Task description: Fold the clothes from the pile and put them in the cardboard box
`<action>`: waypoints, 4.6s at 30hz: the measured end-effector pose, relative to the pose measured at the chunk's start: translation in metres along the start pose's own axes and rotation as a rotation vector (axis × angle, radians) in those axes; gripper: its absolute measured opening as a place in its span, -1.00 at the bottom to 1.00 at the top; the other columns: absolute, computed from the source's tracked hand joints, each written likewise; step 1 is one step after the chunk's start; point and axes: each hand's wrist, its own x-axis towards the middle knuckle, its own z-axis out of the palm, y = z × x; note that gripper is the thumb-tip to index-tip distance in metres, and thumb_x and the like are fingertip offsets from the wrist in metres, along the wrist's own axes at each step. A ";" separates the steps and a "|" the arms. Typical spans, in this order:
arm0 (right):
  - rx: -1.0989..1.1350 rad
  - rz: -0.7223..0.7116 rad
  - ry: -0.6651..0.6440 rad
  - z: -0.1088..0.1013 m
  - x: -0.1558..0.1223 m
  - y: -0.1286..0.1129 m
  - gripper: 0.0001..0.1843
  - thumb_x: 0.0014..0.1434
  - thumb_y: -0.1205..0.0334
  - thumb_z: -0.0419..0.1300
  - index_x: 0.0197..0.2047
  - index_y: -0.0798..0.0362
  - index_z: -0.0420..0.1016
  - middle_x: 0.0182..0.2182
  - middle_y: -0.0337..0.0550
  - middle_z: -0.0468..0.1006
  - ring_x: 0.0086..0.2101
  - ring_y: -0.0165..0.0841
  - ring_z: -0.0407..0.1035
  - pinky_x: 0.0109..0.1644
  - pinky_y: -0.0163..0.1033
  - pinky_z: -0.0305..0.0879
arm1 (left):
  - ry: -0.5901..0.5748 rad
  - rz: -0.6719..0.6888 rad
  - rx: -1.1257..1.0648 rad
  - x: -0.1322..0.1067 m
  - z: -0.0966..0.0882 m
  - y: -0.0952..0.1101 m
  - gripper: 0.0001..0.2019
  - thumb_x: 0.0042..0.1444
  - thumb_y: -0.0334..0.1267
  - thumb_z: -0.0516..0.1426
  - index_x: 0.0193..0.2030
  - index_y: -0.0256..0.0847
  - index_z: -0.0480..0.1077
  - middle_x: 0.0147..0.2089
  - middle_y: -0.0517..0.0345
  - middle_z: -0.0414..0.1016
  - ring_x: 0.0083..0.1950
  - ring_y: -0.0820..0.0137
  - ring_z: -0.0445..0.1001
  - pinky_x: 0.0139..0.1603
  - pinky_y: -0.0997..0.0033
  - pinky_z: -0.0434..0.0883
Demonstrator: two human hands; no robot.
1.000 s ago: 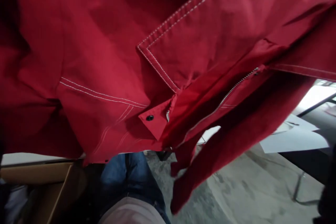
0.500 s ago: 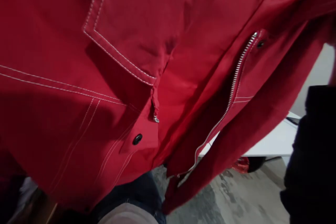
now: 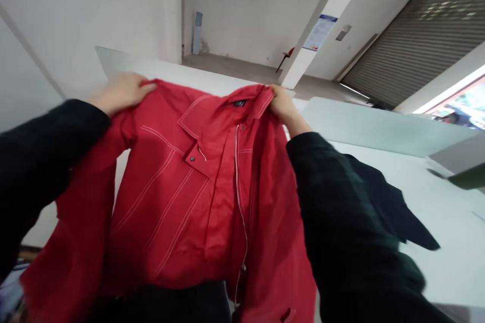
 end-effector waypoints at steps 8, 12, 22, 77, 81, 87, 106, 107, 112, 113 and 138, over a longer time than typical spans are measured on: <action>-0.035 0.145 -0.261 0.068 0.011 0.023 -0.70 0.12 0.38 -0.02 -0.22 0.19 0.53 -0.14 0.08 0.61 -0.12 -0.17 0.45 0.00 -0.15 0.30 | -0.237 -0.076 0.112 0.022 0.057 -0.029 -0.33 0.24 0.20 -0.21 0.04 -0.33 0.43 0.04 -0.28 0.46 -0.01 0.01 0.44 -0.07 0.11 0.32; -0.067 0.176 -0.274 0.083 0.017 0.017 -0.67 0.16 0.40 -0.02 -0.15 0.24 0.54 -0.07 0.13 0.58 -0.07 -0.14 0.43 0.05 -0.14 0.27 | -0.207 -0.110 0.189 0.022 0.071 -0.036 -0.41 0.27 0.09 -0.18 0.06 -0.33 0.43 0.04 -0.32 0.47 0.01 -0.05 0.45 -0.07 0.09 0.35; -0.201 -0.051 -0.537 0.030 -0.039 0.005 -0.43 0.17 0.18 0.22 0.21 0.19 0.34 0.04 0.12 0.51 -0.11 -0.16 0.48 0.04 -0.03 0.38 | -0.047 -0.198 0.193 0.077 0.116 -0.048 -0.45 0.35 -0.07 -0.20 0.15 -0.46 0.36 0.12 -0.26 0.44 0.15 0.06 0.38 0.02 0.10 0.27; -0.320 -0.188 -0.458 -0.090 -0.307 0.154 -0.39 0.10 0.49 -0.11 0.16 0.06 0.44 0.22 0.02 0.36 0.22 -0.20 0.24 0.29 0.03 0.22 | 0.039 -0.134 0.143 -0.225 0.014 -0.137 -0.57 0.16 -0.25 -0.19 -0.01 -0.26 0.42 -0.06 -0.09 0.41 0.00 0.19 0.41 0.13 0.20 0.31; -0.391 -0.237 -0.327 -0.096 -0.303 0.124 -0.52 0.15 0.43 -0.06 0.04 0.11 0.52 0.13 0.13 0.43 0.16 -0.05 0.31 0.19 0.17 0.29 | 0.139 -0.066 0.319 -0.243 0.014 -0.133 -0.54 0.25 -0.20 -0.21 0.06 -0.26 0.41 0.13 -0.21 0.33 0.17 0.06 0.29 0.23 -0.03 0.19; -0.138 -0.517 -0.491 -0.082 -0.333 -0.008 -0.61 0.25 0.37 0.02 0.12 0.09 0.44 0.09 0.05 0.49 0.09 -0.16 0.39 0.19 0.13 0.31 | -0.066 0.077 0.125 -0.278 0.052 -0.053 -0.63 0.24 -0.15 -0.08 -0.03 -0.14 0.49 0.13 -0.14 0.41 0.19 -0.07 0.26 0.05 -0.08 0.31; -0.078 -0.430 -0.536 0.002 -0.322 -0.093 -0.59 0.24 0.47 0.02 0.11 0.14 0.46 -0.27 -0.01 0.46 -0.27 -0.23 0.34 -0.19 -0.09 0.41 | -0.313 -0.667 -1.376 -0.257 0.039 0.053 -0.52 -0.08 -0.03 0.22 0.03 0.00 0.32 -0.33 0.23 0.44 -0.44 0.41 0.41 -0.49 0.45 0.30; -0.058 -0.425 -0.542 0.000 -0.322 -0.089 -0.59 0.23 0.49 0.02 0.10 0.14 0.47 -0.28 -0.03 0.45 -0.28 -0.25 0.33 -0.20 -0.12 0.40 | -0.317 -0.695 -1.331 -0.262 0.035 0.047 -0.51 -0.11 -0.05 0.22 0.02 0.01 0.31 -0.42 0.29 0.36 -0.52 0.46 0.32 -0.54 0.49 0.23; 0.037 -0.416 -0.643 -0.024 -0.328 -0.089 -0.56 0.13 0.42 0.15 0.11 0.11 0.45 -0.10 0.01 0.48 -0.12 -0.20 0.35 -0.02 -0.03 0.38 | -0.385 -0.775 -1.219 -0.302 0.031 0.020 -0.36 -0.05 0.07 0.13 0.20 -0.01 0.15 -0.60 0.40 0.16 -0.63 0.48 0.13 -0.61 0.49 0.09; 0.057 -0.399 -0.649 -0.028 -0.331 -0.094 -0.53 0.12 0.35 0.20 0.13 0.11 0.43 -0.02 0.03 0.46 -0.06 -0.16 0.34 0.03 0.02 0.35 | -0.366 -0.763 -1.217 -0.309 0.033 0.017 -0.33 -0.01 0.08 0.10 0.25 -0.03 0.10 -0.56 0.36 0.23 -0.60 0.45 0.19 -0.59 0.47 0.13; 0.142 -0.537 -0.073 -0.055 -0.336 -0.084 -0.79 0.25 0.45 0.10 -0.13 0.01 0.47 -0.19 -0.12 0.61 -0.12 -0.23 0.46 0.09 0.09 0.33 | -0.053 -0.179 -0.567 -0.341 0.065 0.016 -0.62 0.15 -0.24 -0.02 0.11 -0.12 0.35 -0.03 0.08 0.36 -0.46 0.48 0.35 -0.48 0.39 0.39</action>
